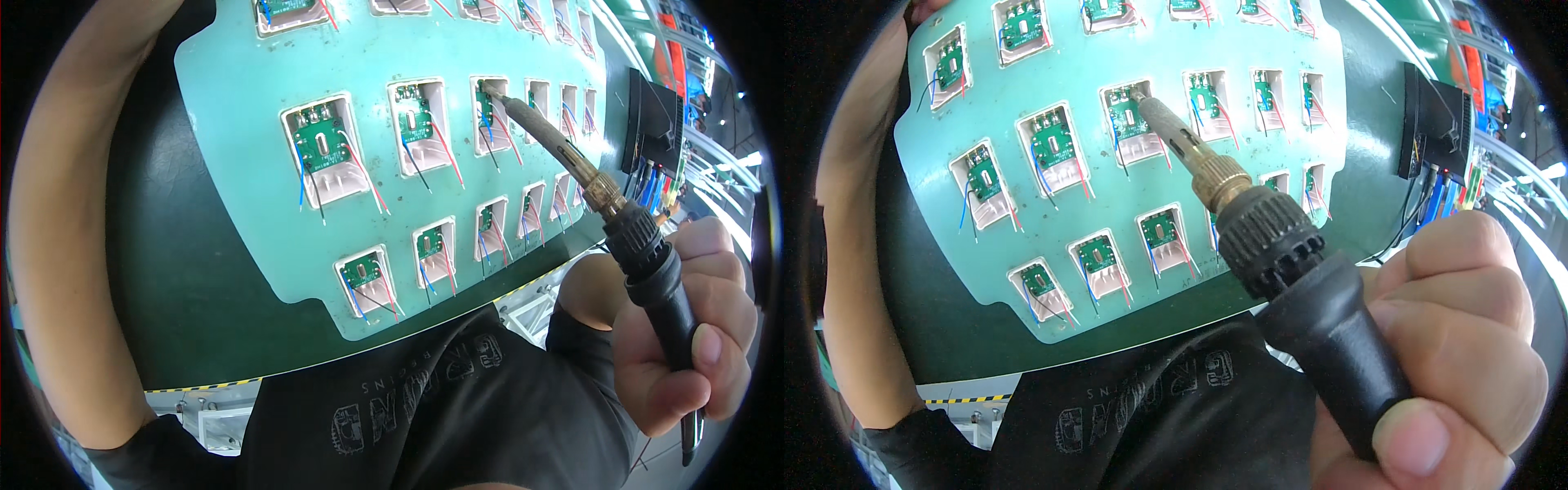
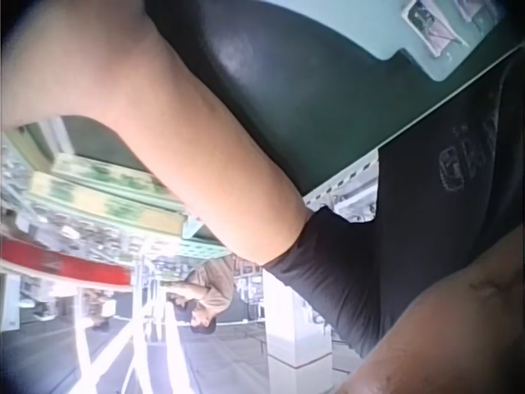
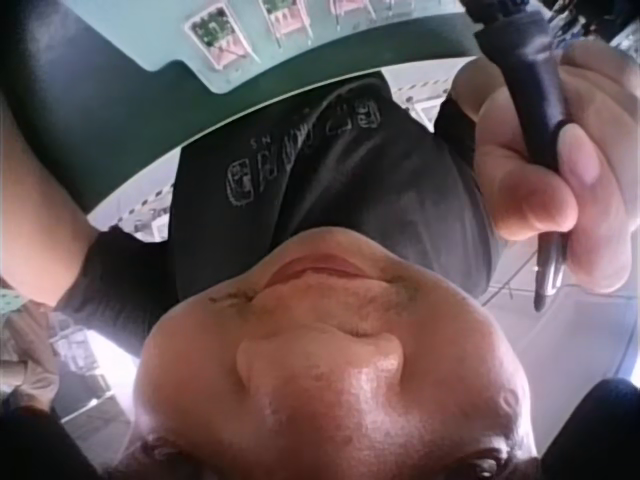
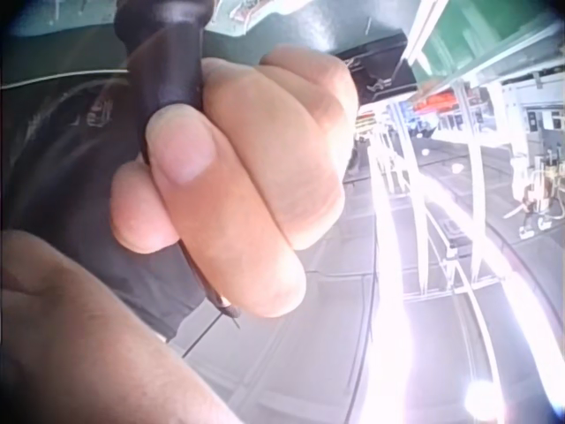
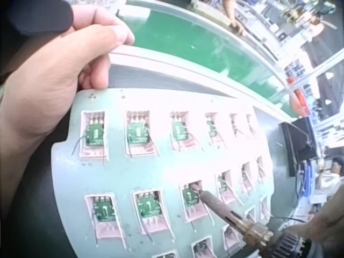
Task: Soldering electronic components on printed circuit boards using a soldering iron.
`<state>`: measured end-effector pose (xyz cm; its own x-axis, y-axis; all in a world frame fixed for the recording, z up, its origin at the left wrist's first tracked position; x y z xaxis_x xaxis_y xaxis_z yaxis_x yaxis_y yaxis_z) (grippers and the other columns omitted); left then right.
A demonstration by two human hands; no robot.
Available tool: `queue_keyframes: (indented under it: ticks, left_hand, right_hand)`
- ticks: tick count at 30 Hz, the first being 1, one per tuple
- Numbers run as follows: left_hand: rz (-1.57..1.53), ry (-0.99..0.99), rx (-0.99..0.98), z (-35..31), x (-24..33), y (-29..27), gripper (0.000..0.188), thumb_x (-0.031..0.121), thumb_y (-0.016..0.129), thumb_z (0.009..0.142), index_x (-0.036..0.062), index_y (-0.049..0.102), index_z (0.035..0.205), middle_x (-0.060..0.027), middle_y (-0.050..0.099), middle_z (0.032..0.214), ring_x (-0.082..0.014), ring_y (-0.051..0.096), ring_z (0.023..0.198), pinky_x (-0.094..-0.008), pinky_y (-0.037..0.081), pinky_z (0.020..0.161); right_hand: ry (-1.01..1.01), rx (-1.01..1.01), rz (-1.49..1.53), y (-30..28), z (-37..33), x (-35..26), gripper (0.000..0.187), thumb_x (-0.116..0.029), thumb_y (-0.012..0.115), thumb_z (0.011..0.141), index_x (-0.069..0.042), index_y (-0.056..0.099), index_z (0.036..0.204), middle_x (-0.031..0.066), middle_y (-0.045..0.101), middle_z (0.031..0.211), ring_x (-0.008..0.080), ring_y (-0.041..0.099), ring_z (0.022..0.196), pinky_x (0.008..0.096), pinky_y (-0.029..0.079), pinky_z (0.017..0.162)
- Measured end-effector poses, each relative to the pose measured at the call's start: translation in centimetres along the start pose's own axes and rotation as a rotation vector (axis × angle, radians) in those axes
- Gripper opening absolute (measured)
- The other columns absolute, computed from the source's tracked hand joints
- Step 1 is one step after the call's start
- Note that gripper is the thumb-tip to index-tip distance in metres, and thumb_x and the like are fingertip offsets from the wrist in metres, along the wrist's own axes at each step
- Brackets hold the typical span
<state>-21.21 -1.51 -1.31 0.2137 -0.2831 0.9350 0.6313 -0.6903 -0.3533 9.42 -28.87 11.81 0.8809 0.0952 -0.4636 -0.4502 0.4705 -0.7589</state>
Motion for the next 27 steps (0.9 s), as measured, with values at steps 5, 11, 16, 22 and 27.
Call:
queue_keyframes:
  ticks: [5, 11, 16, 22, 27]
  left_hand:
    - [0.004, -0.002, -0.003, 0.0, 0.0, 0.0, 0.031, 0.017, 0.048, 0.103, -0.0063, 0.061, 0.119, -0.0046, 0.059, 0.088, -0.0114, 0.052, 0.08, -0.023, 0.041, 0.079]
    - [0.01, -0.005, -0.006, 0.0, -0.2, -0.7, 0.031, 0.018, 0.048, 0.103, -0.0055, 0.061, 0.119, -0.0038, 0.058, 0.087, -0.0106, 0.051, 0.079, -0.0225, 0.04, 0.077]
    - [0.01, 0.003, -0.013, 0.1, -0.1, -0.6, 0.031, 0.018, 0.049, 0.102, -0.0048, 0.062, 0.119, -0.0031, 0.058, 0.087, -0.0099, 0.051, 0.078, -0.022, 0.04, 0.076]
    - [-0.004, 0.039, -0.041, 1.0, 0.6, 0.7, 0.031, 0.019, 0.049, 0.102, -0.004, 0.062, 0.118, -0.0022, 0.057, 0.086, -0.0091, 0.05, 0.077, -0.0215, 0.039, 0.075]
    - [-0.036, 0.135, -0.079, 4.0, 2.1, 3.6, 0.031, 0.02, 0.049, 0.102, -0.0034, 0.062, 0.118, -0.0015, 0.057, 0.086, -0.0085, 0.049, 0.077, -0.021, 0.038, 0.074]
  right_hand:
    - [0.014, -0.011, 0.001, -0.1, 0.0, -0.2, 0.034, -0.031, 0.037, 0.097, -0.005, 0.054, 0.11, 0.0118, 0.047, 0.068, 0.0165, 0.034, 0.049, 0.0352, 0.026, 0.048]
    - [0.02, -0.027, 0.001, 0.1, 0.3, -0.5, 0.034, -0.031, 0.037, 0.098, -0.006, 0.054, 0.111, 0.0121, 0.047, 0.069, 0.0166, 0.035, 0.05, 0.0352, 0.027, 0.048]
    - [0.026, -0.026, 0.007, 0.2, 0.3, -0.6, 0.033, -0.031, 0.037, 0.098, -0.006, 0.053, 0.112, 0.0123, 0.047, 0.07, 0.0166, 0.035, 0.05, 0.0353, 0.027, 0.049]
    - [0.026, -0.027, 0.014, 0.0, 0.2, -0.8, 0.033, -0.03, 0.037, 0.098, -0.006, 0.053, 0.113, 0.0126, 0.048, 0.071, 0.0167, 0.035, 0.051, 0.0353, 0.027, 0.049]
    - [0.023, -0.014, 0.025, -0.5, 0.1, -0.7, 0.033, -0.03, 0.036, 0.099, -0.006, 0.052, 0.114, 0.0129, 0.048, 0.071, 0.0167, 0.036, 0.052, 0.0354, 0.028, 0.05]
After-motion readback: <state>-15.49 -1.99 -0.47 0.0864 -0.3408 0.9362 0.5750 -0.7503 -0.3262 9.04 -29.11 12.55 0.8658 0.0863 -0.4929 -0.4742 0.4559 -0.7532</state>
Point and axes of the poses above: each hand's wrist, its own z-axis towards the middle knuckle, its own y-axis out of the palm, x = y × z, the point moved 2 cm from there along z, towards the middle knuckle
